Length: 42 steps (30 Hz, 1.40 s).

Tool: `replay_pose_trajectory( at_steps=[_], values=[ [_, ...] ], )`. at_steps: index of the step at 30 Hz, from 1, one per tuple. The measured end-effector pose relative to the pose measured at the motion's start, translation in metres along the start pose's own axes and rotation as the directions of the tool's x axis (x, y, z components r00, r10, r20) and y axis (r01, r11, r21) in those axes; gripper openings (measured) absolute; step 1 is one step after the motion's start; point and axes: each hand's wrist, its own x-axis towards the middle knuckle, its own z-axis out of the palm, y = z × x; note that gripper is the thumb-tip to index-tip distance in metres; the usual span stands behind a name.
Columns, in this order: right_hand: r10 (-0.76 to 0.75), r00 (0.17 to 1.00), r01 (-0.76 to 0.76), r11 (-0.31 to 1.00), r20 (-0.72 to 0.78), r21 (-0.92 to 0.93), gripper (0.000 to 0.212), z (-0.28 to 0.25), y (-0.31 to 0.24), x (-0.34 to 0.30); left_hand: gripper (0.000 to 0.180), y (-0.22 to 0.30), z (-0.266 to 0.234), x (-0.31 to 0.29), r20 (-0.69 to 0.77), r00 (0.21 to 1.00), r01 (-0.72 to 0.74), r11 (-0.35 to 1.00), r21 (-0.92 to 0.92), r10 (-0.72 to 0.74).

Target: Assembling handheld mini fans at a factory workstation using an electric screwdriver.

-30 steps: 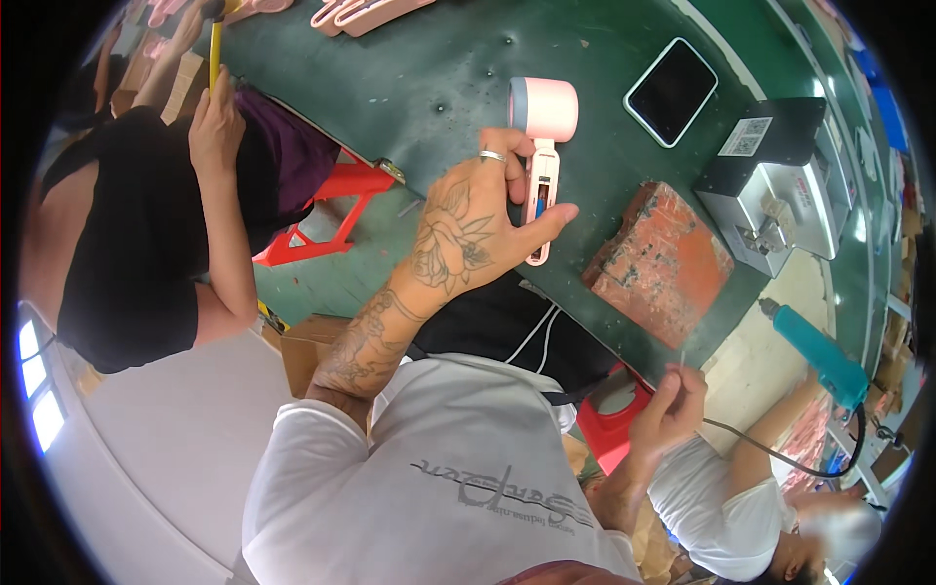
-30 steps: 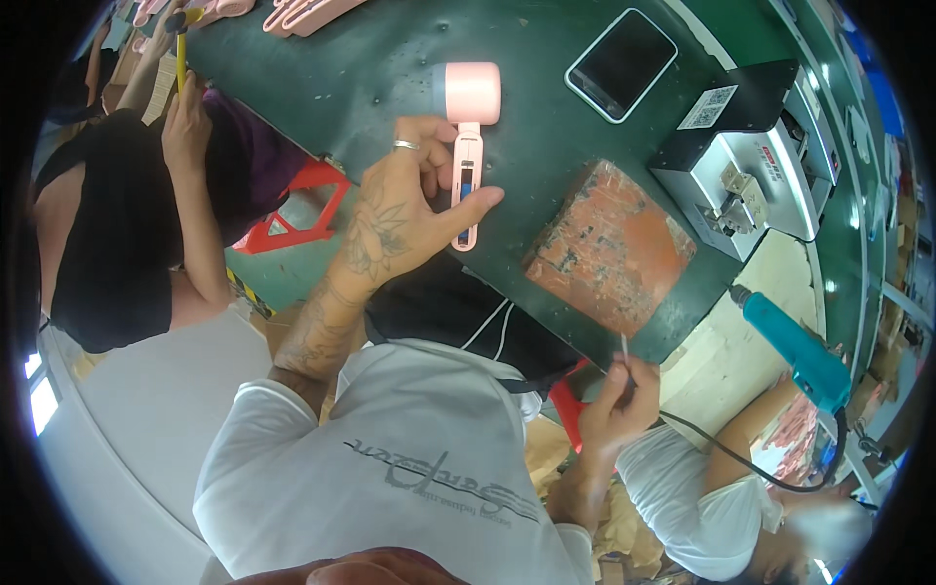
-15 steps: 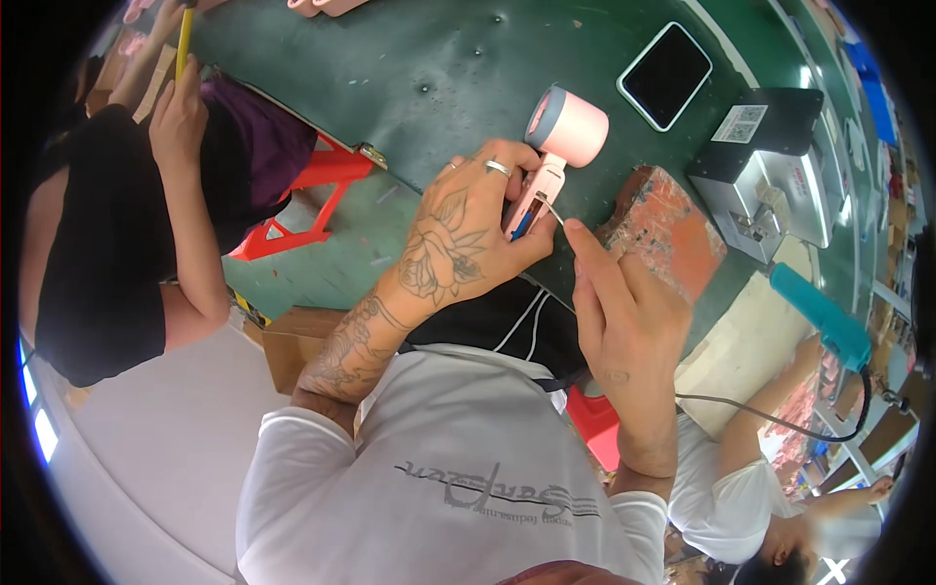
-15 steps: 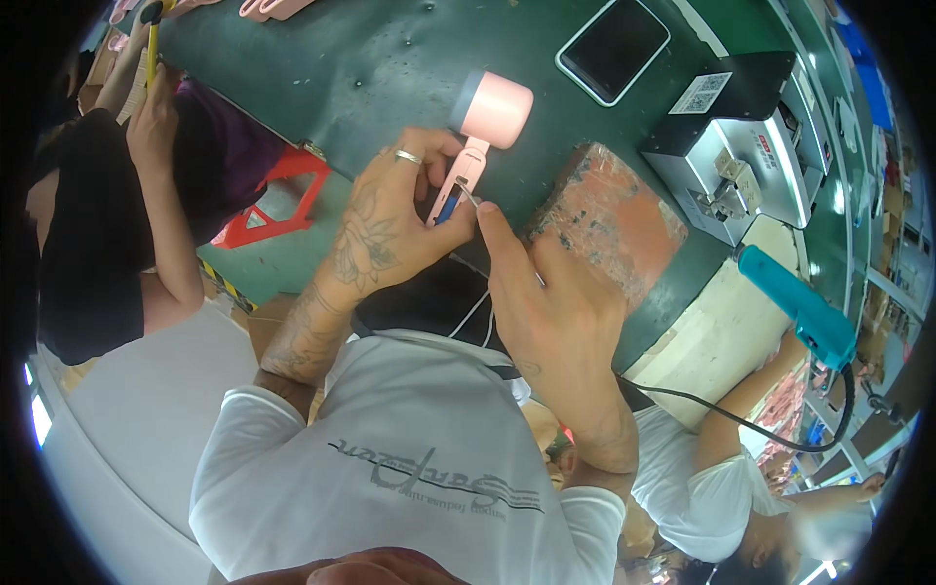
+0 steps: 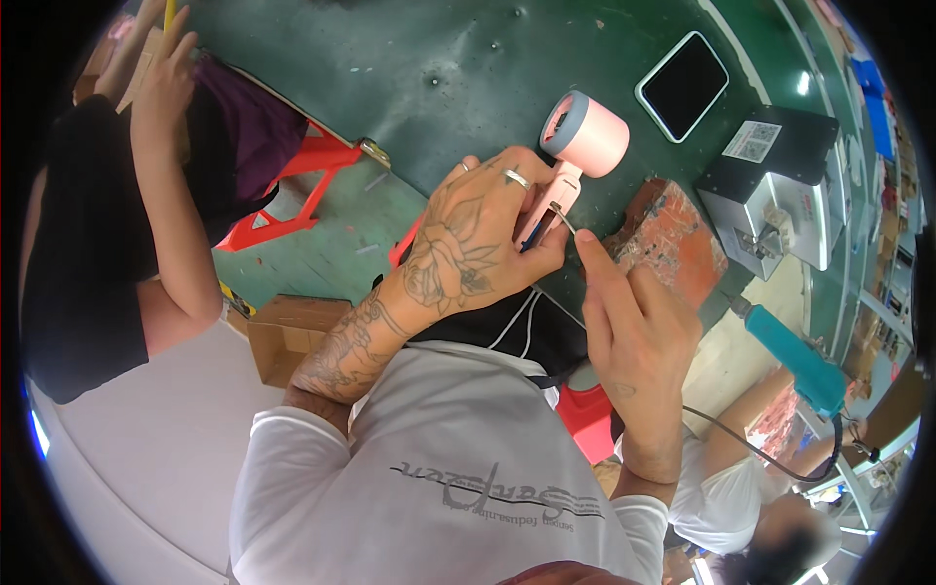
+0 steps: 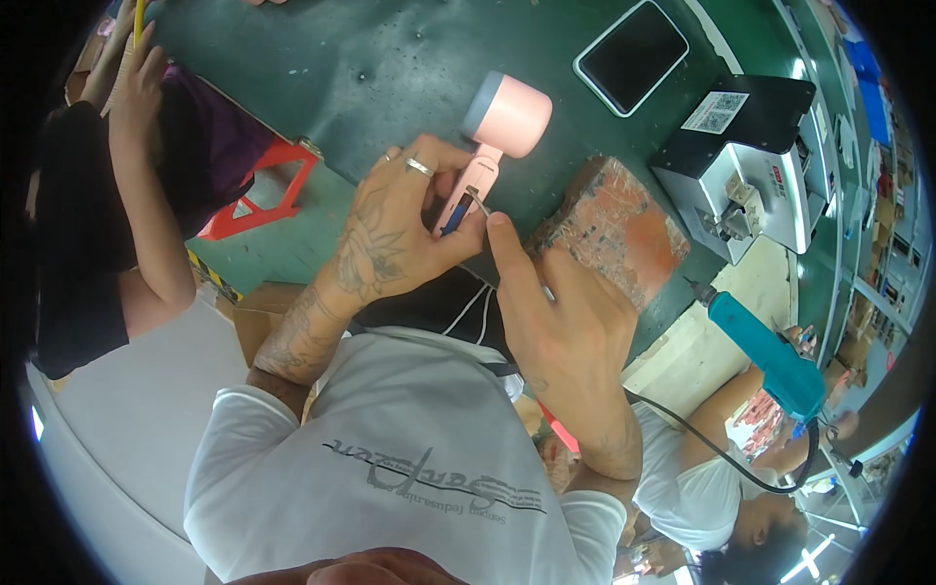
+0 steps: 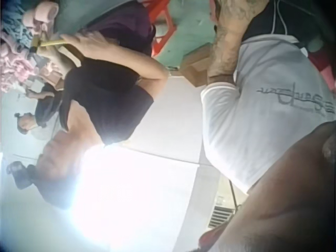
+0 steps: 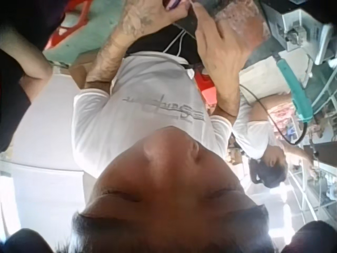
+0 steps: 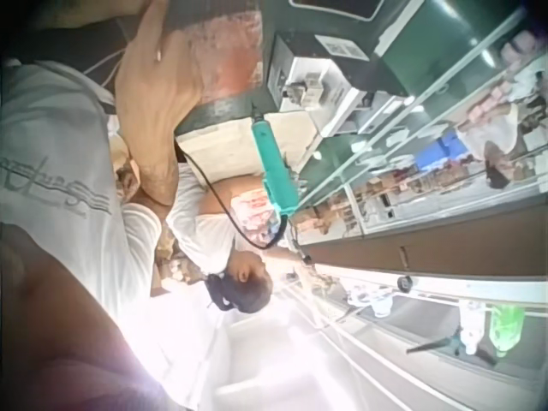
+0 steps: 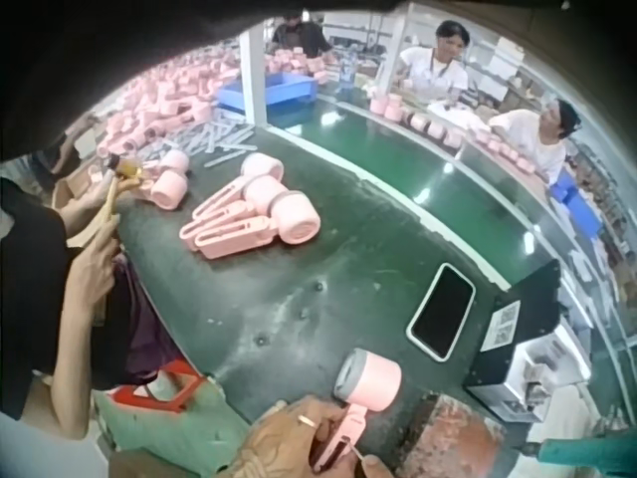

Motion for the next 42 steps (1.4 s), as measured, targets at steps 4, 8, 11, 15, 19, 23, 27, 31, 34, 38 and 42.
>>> replay_pose_trajectory(
  at_steps=[4,8,11,15,19,23,27,31,34,38,42],
  values=[
    [-0.08,0.995,0.085,0.991,0.057,-0.1,0.054,-0.001,0.002,0.0,0.037,0.001,0.003,-0.001,-0.026,0.999,-0.04,0.999,-0.004,0.04],
    [-0.077,0.993,0.089,0.987,0.091,-0.137,0.052,0.003,-0.01,0.001,0.037,0.0,0.006,-0.004,-0.058,0.997,-0.047,0.998,-0.051,0.044],
    [-0.063,0.993,0.079,0.985,0.104,-0.156,0.05,0.005,-0.012,0.0,0.036,0.001,0.008,-0.004,-0.078,0.995,-0.062,0.998,-0.033,0.059],
    [-0.04,0.994,0.057,0.983,0.097,-0.175,0.048,0.005,-0.018,0.001,0.036,0.003,0.008,-0.006,-0.066,0.997,-0.048,0.999,-0.012,0.047],
    [-0.018,0.997,0.029,0.986,0.068,-0.161,0.051,0.008,-0.019,-0.001,0.035,0.001,0.007,-0.006,-0.06,0.998,-0.036,0.999,-0.036,0.034],
    [0.065,0.997,-0.063,0.996,0.029,-0.059,0.054,0.015,-0.01,-0.009,0.034,0.003,0.007,-0.007,-0.066,0.997,-0.047,0.999,0.002,0.047],
    [0.059,0.998,-0.059,0.996,-0.011,-0.06,0.057,0.017,-0.009,-0.014,0.034,0.009,0.006,-0.004,-0.049,0.999,-0.013,1.0,-0.025,0.011],
    [0.052,0.997,-0.055,0.997,-0.061,-0.05,0.05,0.014,-0.008,-0.016,0.031,0.012,0.003,-0.003,-0.055,0.998,-0.026,1.0,0.008,0.026],
    [0.261,0.948,-0.209,0.943,-0.184,0.259,0.029,0.006,0.0,-0.033,0.03,0.011,-0.001,-0.002,-0.066,0.998,0.006,1.0,0.007,-0.006],
    [0.418,0.728,-0.217,0.893,-0.544,0.395,0.031,0.033,0.035,-0.099,0.031,0.001,-0.011,-0.001,0.1,0.961,0.277,0.902,-0.333,-0.258],
    [0.61,0.515,-0.49,0.786,-0.602,0.378,0.03,0.051,0.06,-0.157,0.038,0.01,-0.004,-0.003,0.157,0.964,0.254,0.571,-0.781,-0.214]
  ],
)
